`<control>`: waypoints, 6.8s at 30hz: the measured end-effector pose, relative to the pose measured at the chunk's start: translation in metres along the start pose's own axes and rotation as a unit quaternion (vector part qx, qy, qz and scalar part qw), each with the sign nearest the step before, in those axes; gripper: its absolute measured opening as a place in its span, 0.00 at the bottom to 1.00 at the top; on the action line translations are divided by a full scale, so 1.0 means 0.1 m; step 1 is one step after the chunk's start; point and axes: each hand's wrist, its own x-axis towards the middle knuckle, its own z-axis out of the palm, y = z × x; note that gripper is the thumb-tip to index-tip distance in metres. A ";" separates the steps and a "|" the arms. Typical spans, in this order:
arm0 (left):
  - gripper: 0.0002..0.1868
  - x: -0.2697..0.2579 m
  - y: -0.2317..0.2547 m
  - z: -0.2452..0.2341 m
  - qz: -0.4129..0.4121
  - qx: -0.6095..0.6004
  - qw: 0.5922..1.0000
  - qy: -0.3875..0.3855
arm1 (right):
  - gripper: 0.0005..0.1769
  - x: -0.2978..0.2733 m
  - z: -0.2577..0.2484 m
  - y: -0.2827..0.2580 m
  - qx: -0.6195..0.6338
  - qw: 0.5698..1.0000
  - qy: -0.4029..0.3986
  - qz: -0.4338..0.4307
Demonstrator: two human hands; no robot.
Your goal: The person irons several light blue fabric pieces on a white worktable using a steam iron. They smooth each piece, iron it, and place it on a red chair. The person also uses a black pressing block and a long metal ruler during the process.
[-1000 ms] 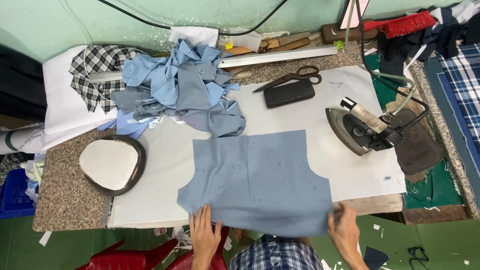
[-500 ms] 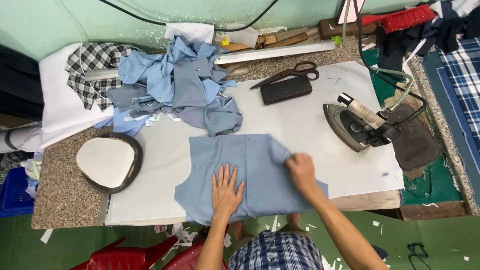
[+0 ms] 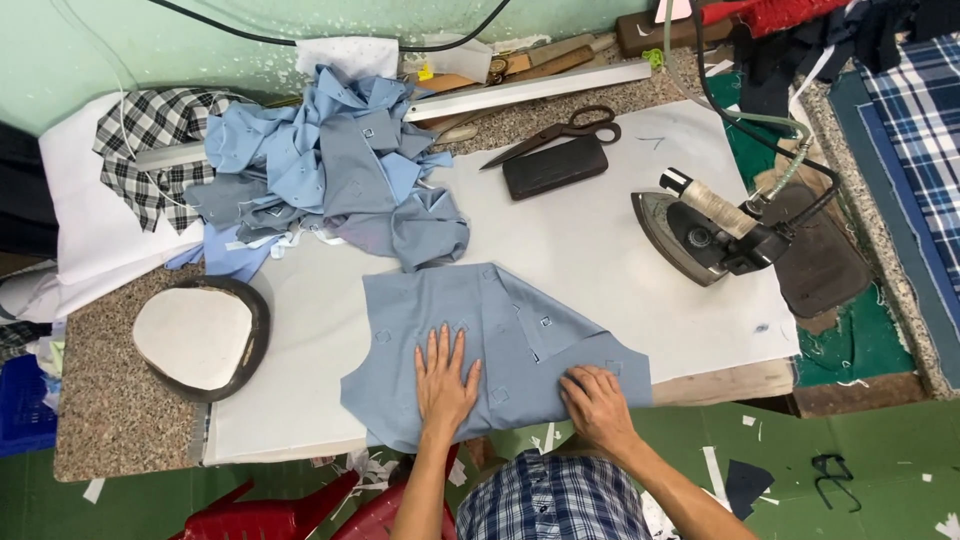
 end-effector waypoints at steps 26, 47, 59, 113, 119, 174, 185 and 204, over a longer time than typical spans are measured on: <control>0.33 0.02 0.04 -0.13 -0.053 -0.064 0.995 -0.049 | 0.30 0.86 -0.23 0.24 -0.063 0.980 0.045 0.181; 0.42 -0.71 0.34 0.02 -0.001 0.140 0.990 -0.032 | 0.45 0.11 -0.54 0.94 -0.023 0.998 -0.044 0.035; 0.42 0.27 2.29 0.40 0.132 0.084 0.984 0.080 | 0.23 1.07 -1.61 2.67 -0.306 0.948 -0.051 0.063; 0.17 -1.98 -1.44 -0.17 -0.453 -0.422 0.763 0.189 | 0.30 3.33 1.05 -2.09 -0.068 0.926 -0.349 -0.124; 0.23 -1.24 -1.18 -0.65 -0.208 -0.232 0.870 0.382 | 0.29 3.32 0.74 -2.19 -0.011 0.912 -0.408 -0.045; 0.38 1.66 0.14 -0.12 0.091 -0.079 0.990 0.077 | 0.28 2.13 -1.18 0.31 0.039 0.870 -0.385 0.306; 0.38 3.20 1.07 0.62 0.098 0.014 0.992 -0.076 | 0.28 2.13 -1.16 0.70 0.119 0.866 -0.427 0.232; 0.33 -0.03 -0.43 -0.97 -0.237 -0.402 0.861 0.201 | 0.28 2.73 -0.21 -0.32 0.013 0.864 -0.503 -0.001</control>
